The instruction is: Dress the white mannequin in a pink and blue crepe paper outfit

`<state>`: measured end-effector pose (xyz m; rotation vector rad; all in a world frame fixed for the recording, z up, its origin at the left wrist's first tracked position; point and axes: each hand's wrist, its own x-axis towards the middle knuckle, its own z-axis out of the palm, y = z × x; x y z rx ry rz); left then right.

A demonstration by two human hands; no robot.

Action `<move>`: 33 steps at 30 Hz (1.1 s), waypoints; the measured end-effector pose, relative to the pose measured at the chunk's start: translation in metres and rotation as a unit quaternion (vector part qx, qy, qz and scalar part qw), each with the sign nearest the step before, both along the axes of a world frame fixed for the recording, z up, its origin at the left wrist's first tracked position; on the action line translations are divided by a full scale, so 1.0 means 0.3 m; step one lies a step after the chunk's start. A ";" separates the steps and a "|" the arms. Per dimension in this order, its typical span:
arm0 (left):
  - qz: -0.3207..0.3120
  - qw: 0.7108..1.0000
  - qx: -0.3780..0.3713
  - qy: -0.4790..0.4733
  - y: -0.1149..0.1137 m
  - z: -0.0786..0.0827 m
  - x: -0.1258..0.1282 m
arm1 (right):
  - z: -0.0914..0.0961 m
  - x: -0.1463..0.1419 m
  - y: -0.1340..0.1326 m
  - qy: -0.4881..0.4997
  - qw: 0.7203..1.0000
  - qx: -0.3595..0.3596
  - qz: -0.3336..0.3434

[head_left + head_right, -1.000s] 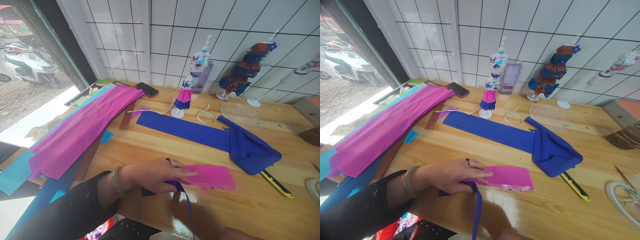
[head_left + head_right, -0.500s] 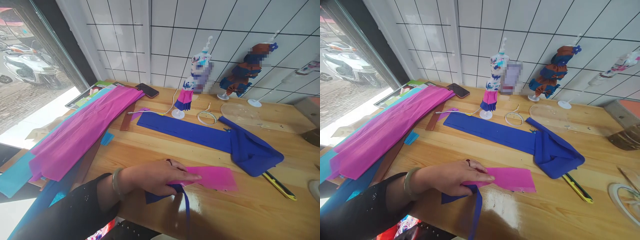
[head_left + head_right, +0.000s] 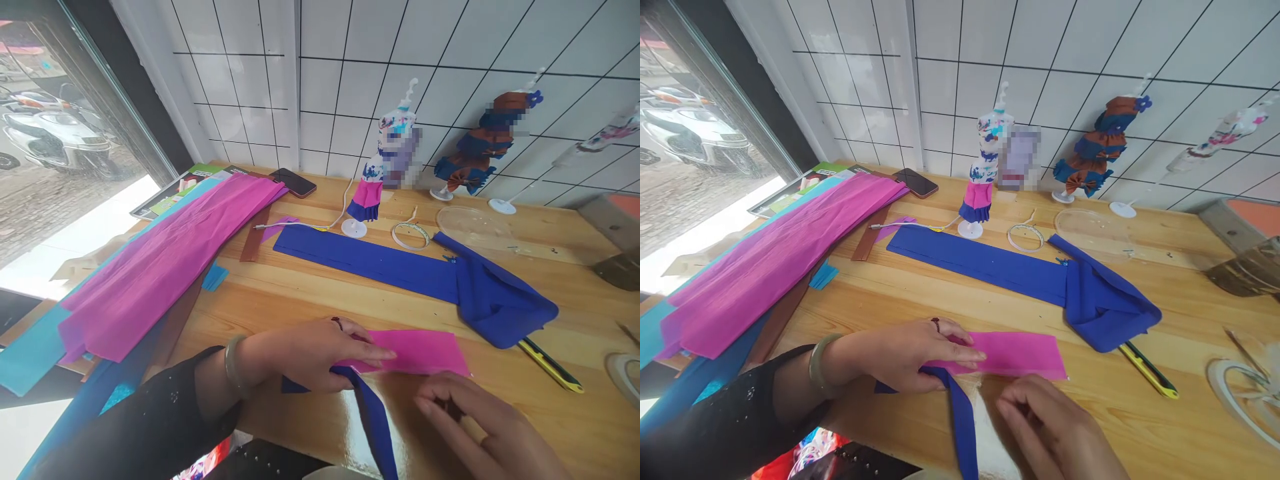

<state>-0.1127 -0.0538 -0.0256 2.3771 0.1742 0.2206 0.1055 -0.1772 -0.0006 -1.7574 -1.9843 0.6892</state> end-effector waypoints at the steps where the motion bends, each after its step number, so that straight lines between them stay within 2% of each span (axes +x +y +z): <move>1: -0.003 1.000 0.009 0.003 -0.001 -0.001 0.001 | -0.014 0.011 0.012 -0.013 1.000 0.018 -0.012; 5: -0.007 0.999 0.031 0.012 -0.004 -0.013 0.003 | -0.076 0.057 0.052 -0.069 0.995 0.065 -0.041; 13: -0.012 0.999 0.015 0.026 -0.001 -0.007 -0.001 | -0.170 0.053 0.074 -0.116 0.987 0.107 -0.012; 18: -0.012 0.999 0.001 0.034 0.004 0.004 -0.007 | -0.172 0.045 0.070 -0.140 0.984 0.106 -0.007; 28: 0.036 0.999 -0.028 0.002 0.006 -0.007 -0.053 | -0.181 0.038 0.074 -0.158 0.979 0.128 -0.009; 31: 0.081 0.997 -0.002 -0.003 0.005 0.001 -0.089 | -0.178 0.036 0.070 -0.154 0.981 0.117 -0.011; 33: 0.137 0.990 0.028 0.007 -0.007 0.003 -0.121 | -0.176 0.037 0.068 -0.147 0.982 0.114 -0.009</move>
